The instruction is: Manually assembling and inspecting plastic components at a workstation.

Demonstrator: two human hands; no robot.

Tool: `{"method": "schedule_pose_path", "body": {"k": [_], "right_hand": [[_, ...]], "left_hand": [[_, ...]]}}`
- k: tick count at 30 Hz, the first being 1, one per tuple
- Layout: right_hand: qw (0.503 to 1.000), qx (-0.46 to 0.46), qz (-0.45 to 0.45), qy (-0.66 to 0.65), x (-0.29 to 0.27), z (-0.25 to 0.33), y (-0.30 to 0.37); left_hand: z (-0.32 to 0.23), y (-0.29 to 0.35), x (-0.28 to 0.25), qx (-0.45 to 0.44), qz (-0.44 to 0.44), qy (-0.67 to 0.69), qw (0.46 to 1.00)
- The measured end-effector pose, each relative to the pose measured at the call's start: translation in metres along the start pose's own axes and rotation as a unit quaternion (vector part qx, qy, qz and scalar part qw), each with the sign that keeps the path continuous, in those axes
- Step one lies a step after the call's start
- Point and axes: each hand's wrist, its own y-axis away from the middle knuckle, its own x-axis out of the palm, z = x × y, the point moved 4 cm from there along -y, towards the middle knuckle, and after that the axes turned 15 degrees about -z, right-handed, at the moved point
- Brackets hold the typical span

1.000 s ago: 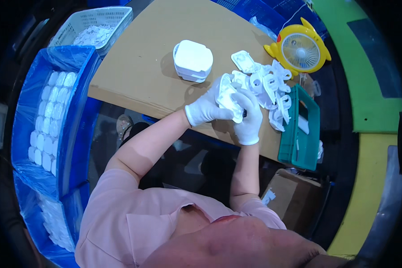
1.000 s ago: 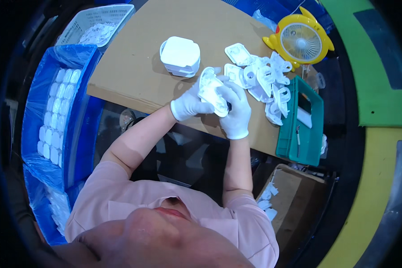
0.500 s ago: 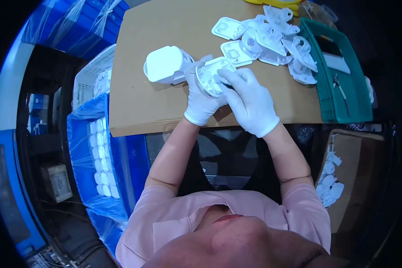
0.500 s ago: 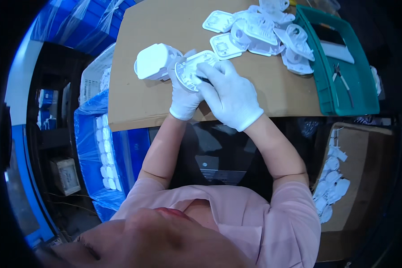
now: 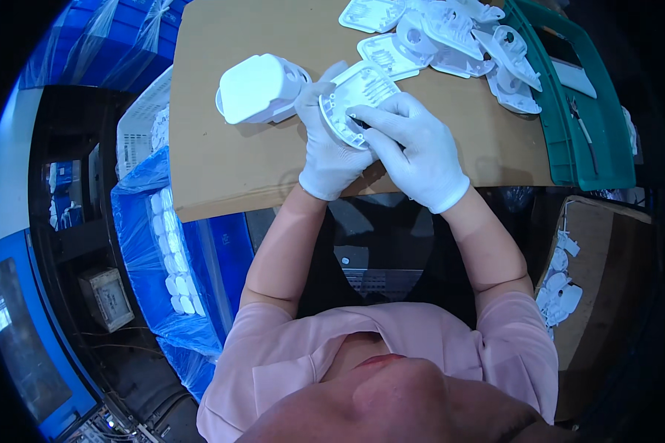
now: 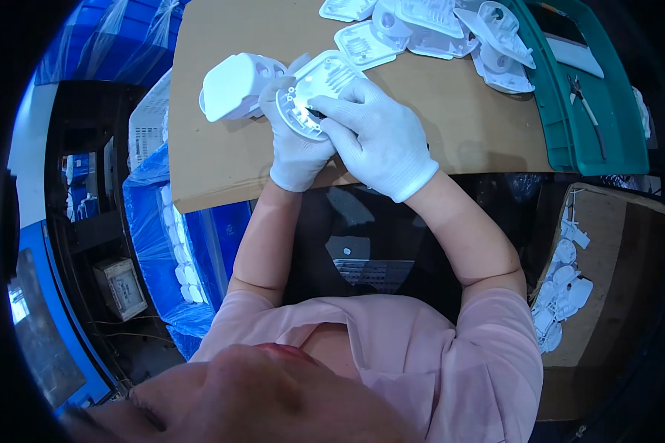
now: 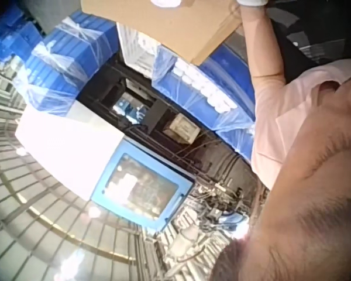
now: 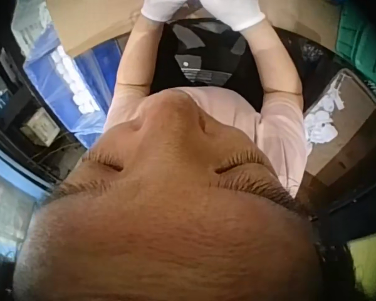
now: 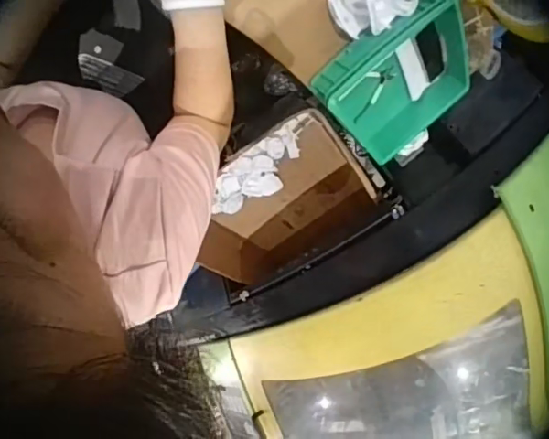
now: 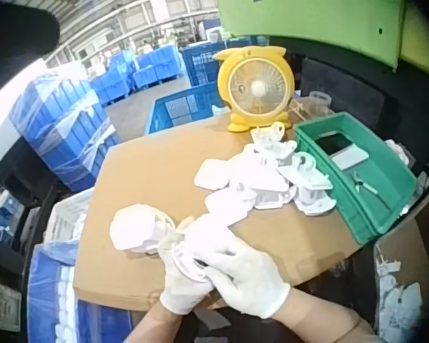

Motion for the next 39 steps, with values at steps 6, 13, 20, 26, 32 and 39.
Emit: {"method": "schedule_pose_path", "body": {"k": [6,13,20,26,32,39], "right_hand": [[1.000,0.017,0.016,-0.020,-0.002,-0.004,0.000],[0.999,0.043,-0.007,-0.028,0.000,-0.007,0.001],[0.998,0.042,0.001,-0.038,0.002,-0.003,0.003],[0.997,0.060,-0.003,-0.055,0.005,-0.005,0.004],[0.989,0.108,0.010,-0.096,0.006,-0.010,0.005],[0.986,0.132,0.002,-0.102,0.008,-0.017,0.006]], "left_hand": [[-0.002,0.001,0.002,-0.009,0.008,-0.004,1.000],[-0.004,0.000,0.002,-0.025,0.012,-0.015,1.000],[-0.003,0.001,-0.001,-0.013,0.008,-0.021,1.000],[-0.004,0.000,-0.001,-0.018,0.005,-0.038,0.999],[-0.002,0.001,-0.002,0.001,-0.002,-0.030,1.000],[-0.003,0.001,0.001,0.033,0.003,-0.055,0.998]]}}
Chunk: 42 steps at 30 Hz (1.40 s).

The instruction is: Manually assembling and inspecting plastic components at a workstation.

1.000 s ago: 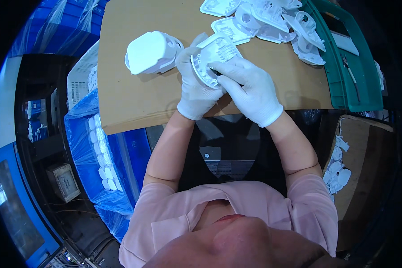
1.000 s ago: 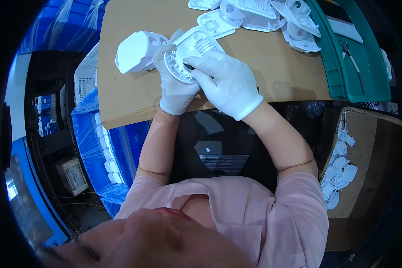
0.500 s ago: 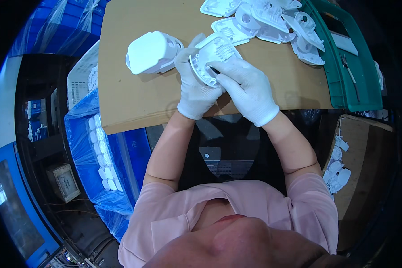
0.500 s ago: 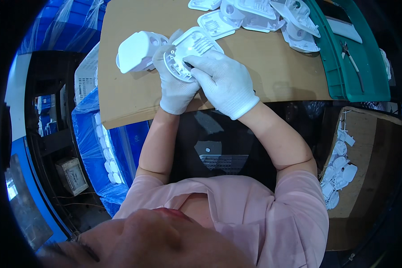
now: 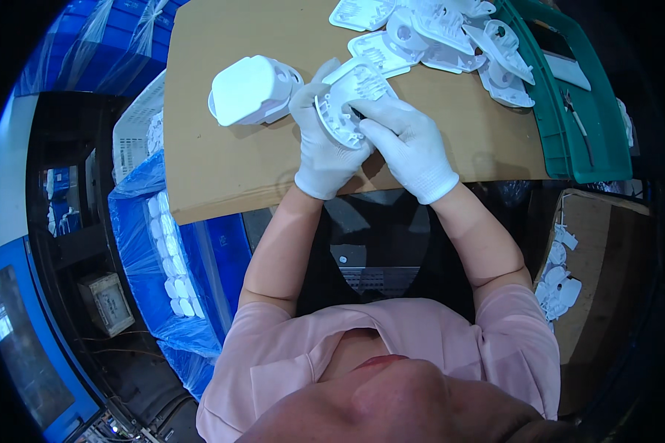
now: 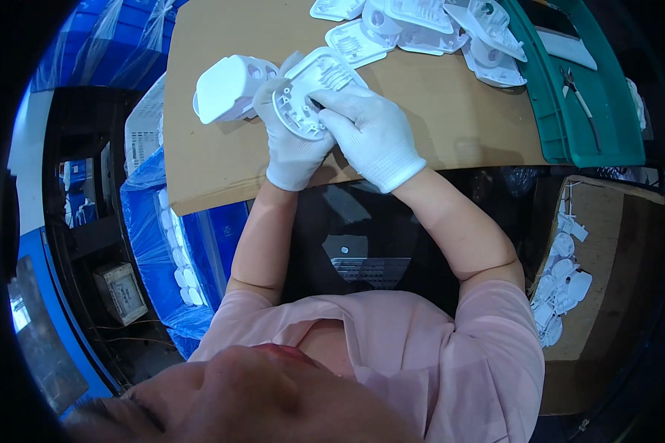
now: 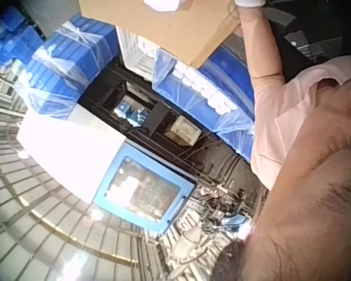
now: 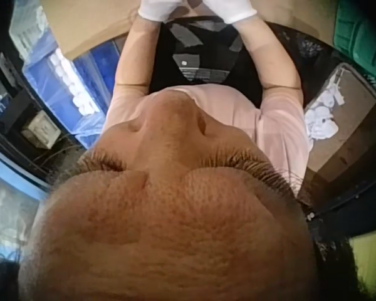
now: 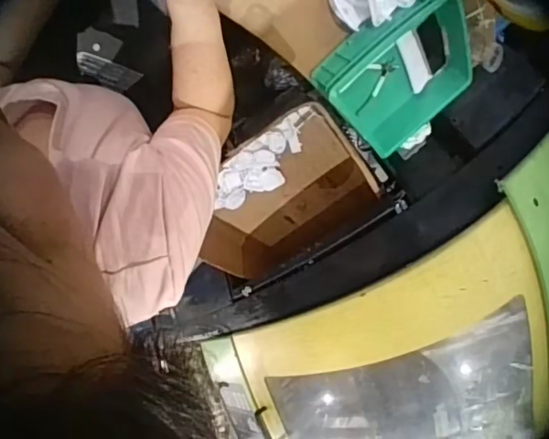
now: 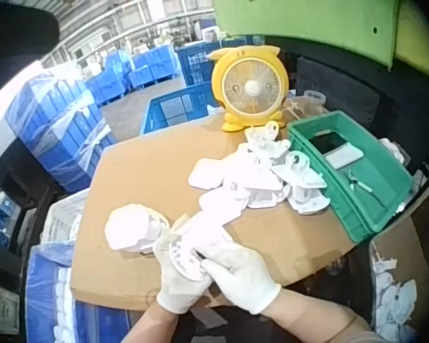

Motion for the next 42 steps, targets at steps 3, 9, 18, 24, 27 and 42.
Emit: {"method": "schedule_pose_path", "body": {"k": [3,9,18,24,27,42], "right_hand": [[1.000,-0.014,-0.012,0.004,0.001,0.000,0.000],[0.989,-0.040,-0.132,-0.047,-0.010,0.016,0.002],[0.936,0.115,-0.299,-0.149,-0.024,-0.002,-0.012],[0.956,0.227,-0.121,-0.140,-0.025,-0.009,-0.011],[0.978,0.150,-0.115,-0.091,-0.020,-0.009,-0.012],[0.997,-0.020,0.033,0.072,0.064,0.051,-0.102]], "left_hand": [[0.004,0.001,0.000,-0.012,-0.003,-0.002,1.000],[0.004,0.001,-0.002,-0.077,-0.028,0.061,0.995],[0.000,0.001,-0.009,-0.175,-0.037,0.141,0.974],[0.001,0.005,-0.010,-0.217,-0.052,0.203,0.954],[0.003,0.006,-0.010,-0.233,-0.062,0.234,0.942],[0.002,0.008,0.006,-0.248,0.175,0.020,0.953]]}}
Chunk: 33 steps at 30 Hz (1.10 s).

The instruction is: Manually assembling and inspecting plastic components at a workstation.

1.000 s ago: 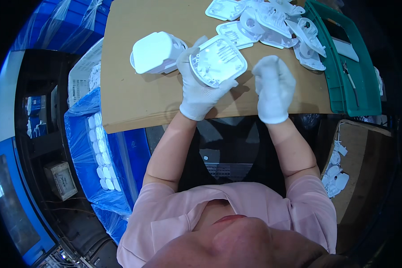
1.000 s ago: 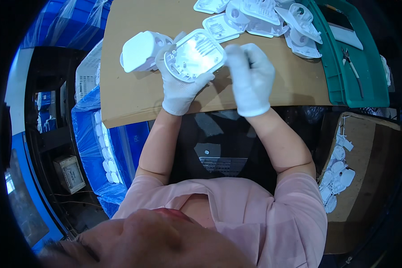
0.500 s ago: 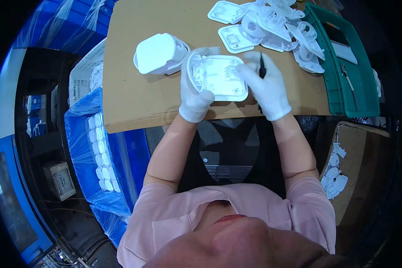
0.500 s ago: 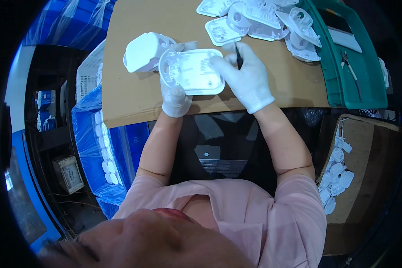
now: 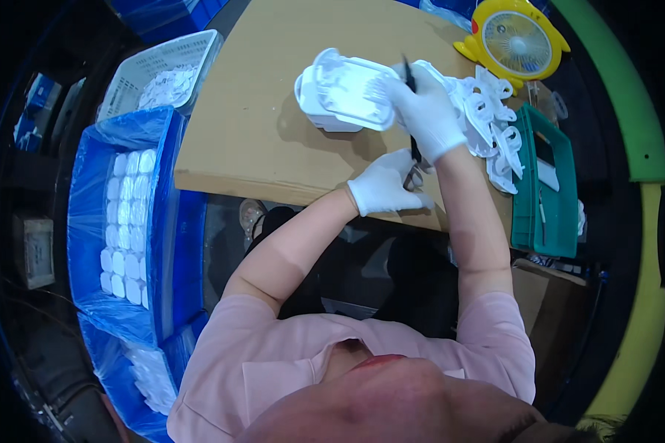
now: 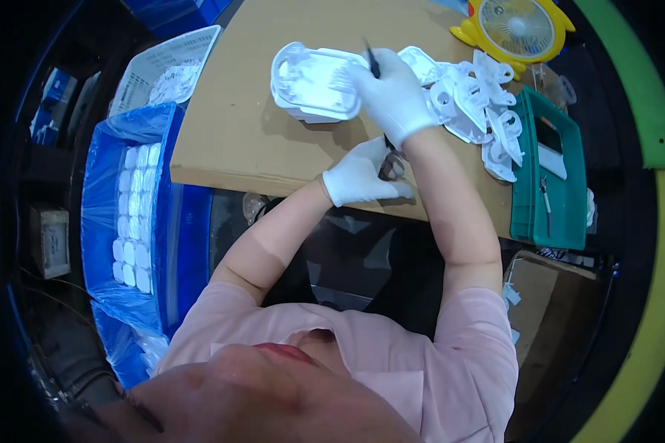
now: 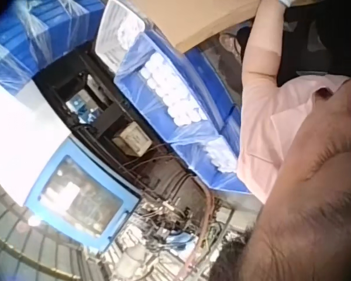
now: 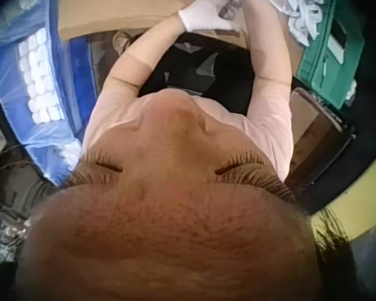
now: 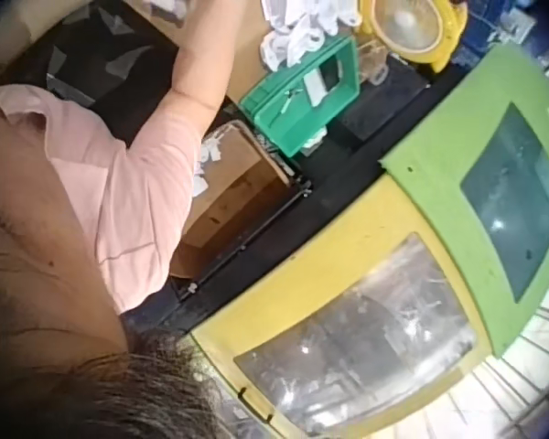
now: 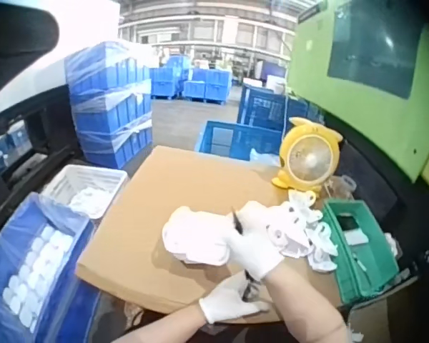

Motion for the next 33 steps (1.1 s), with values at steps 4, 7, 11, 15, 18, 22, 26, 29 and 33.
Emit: {"method": "schedule_pose_path", "body": {"k": [4,7,11,15,18,22,26,29,33], "right_hand": [[0.996,0.003,0.027,0.083,0.039,-0.008,-0.023],[0.991,0.024,0.057,0.118,0.047,-0.012,-0.029],[0.985,0.021,0.050,0.161,0.049,-0.006,-0.027],[0.978,-0.013,0.041,0.203,0.049,-0.005,-0.031],[0.972,-0.011,0.052,0.230,0.052,-0.012,-0.035],[0.968,-0.024,0.050,0.243,0.047,-0.009,-0.032],[0.980,-0.044,0.005,0.192,0.026,-0.009,-0.040],[0.956,-0.066,-0.031,0.286,-0.008,-0.021,-0.068],[0.832,-0.084,0.036,0.548,-0.035,-0.031,-0.078]], "left_hand": [[-0.004,-0.003,-0.003,-0.004,0.016,-0.007,1.000],[-0.005,0.000,0.001,0.051,0.010,0.006,0.999],[-0.002,-0.002,0.002,0.080,0.005,-0.020,0.997],[-0.002,-0.002,0.001,0.091,0.001,-0.018,0.996],[-0.005,-0.003,0.001,0.097,-0.008,-0.014,0.995],[-0.009,-0.002,-0.001,0.023,0.045,-0.039,0.998],[-0.006,-0.002,0.000,0.043,0.032,-0.022,0.998],[-0.005,-0.003,0.003,0.076,0.009,-0.013,0.997],[-0.001,-0.002,0.002,0.098,-0.006,-0.001,0.995]]}}
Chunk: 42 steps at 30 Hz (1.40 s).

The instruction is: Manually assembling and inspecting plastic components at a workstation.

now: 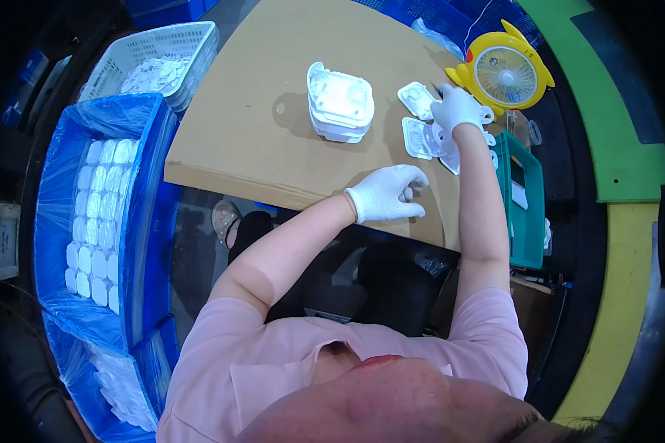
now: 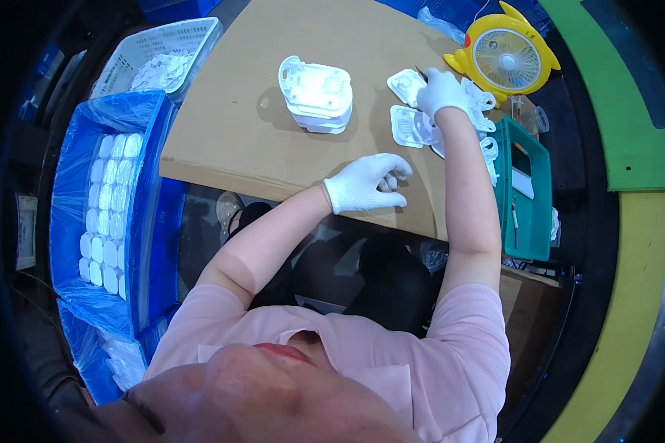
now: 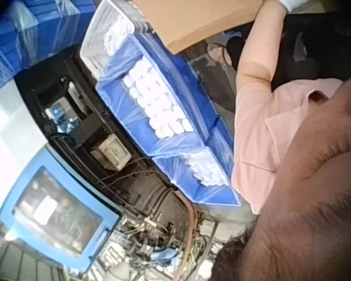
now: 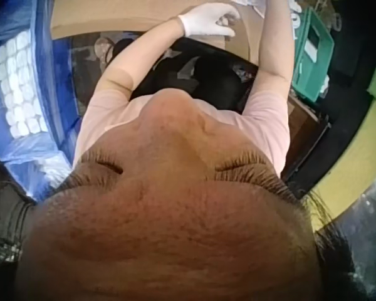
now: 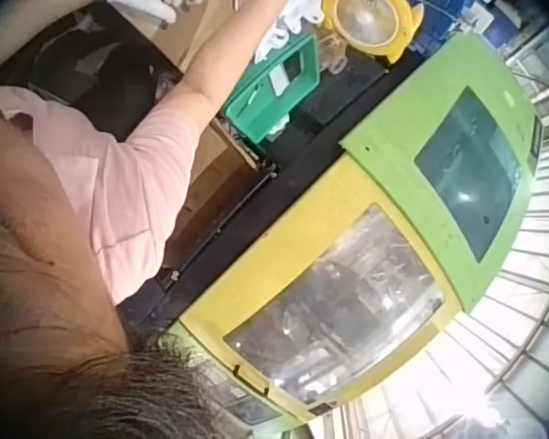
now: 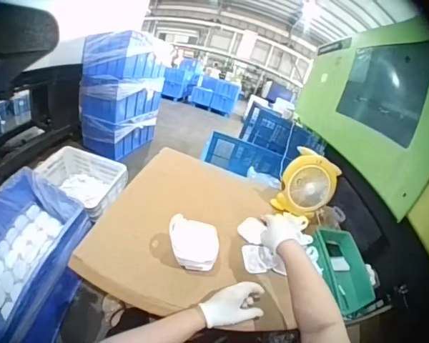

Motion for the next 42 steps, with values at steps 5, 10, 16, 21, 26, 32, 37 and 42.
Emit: {"method": "schedule_pose_path", "body": {"k": [5,10,16,21,26,32,37,42], "right_hand": [[0.990,-0.051,0.059,0.115,0.028,-0.016,0.015],[0.985,-0.094,0.043,0.138,0.034,-0.004,0.020],[0.960,-0.102,-0.233,-0.114,-0.012,-0.012,0.041],[0.848,0.110,-0.135,-0.500,-0.044,-0.003,0.127],[0.727,0.232,0.010,-0.646,-0.036,0.015,0.170],[0.690,0.206,0.022,-0.693,-0.015,0.011,0.171],[0.731,0.151,-0.032,-0.664,-0.002,-0.008,0.179],[0.858,0.033,-0.118,-0.498,-0.012,-0.002,0.185]], "left_hand": [[-0.002,-0.002,-0.001,0.001,0.002,-0.003,1.000],[0.000,-0.001,-0.003,0.013,-0.023,0.011,1.000],[-0.021,0.005,-0.011,0.214,-0.269,-0.141,0.928],[-0.023,0.014,-0.008,0.282,-0.336,-0.245,0.865],[-0.011,0.003,-0.005,0.198,-0.227,-0.055,0.952],[-0.004,0.000,-0.009,0.082,-0.137,0.024,0.987],[0.000,-0.005,-0.012,-0.010,-0.121,0.042,0.992],[-0.010,-0.003,-0.011,-0.085,-0.170,0.141,0.972]]}}
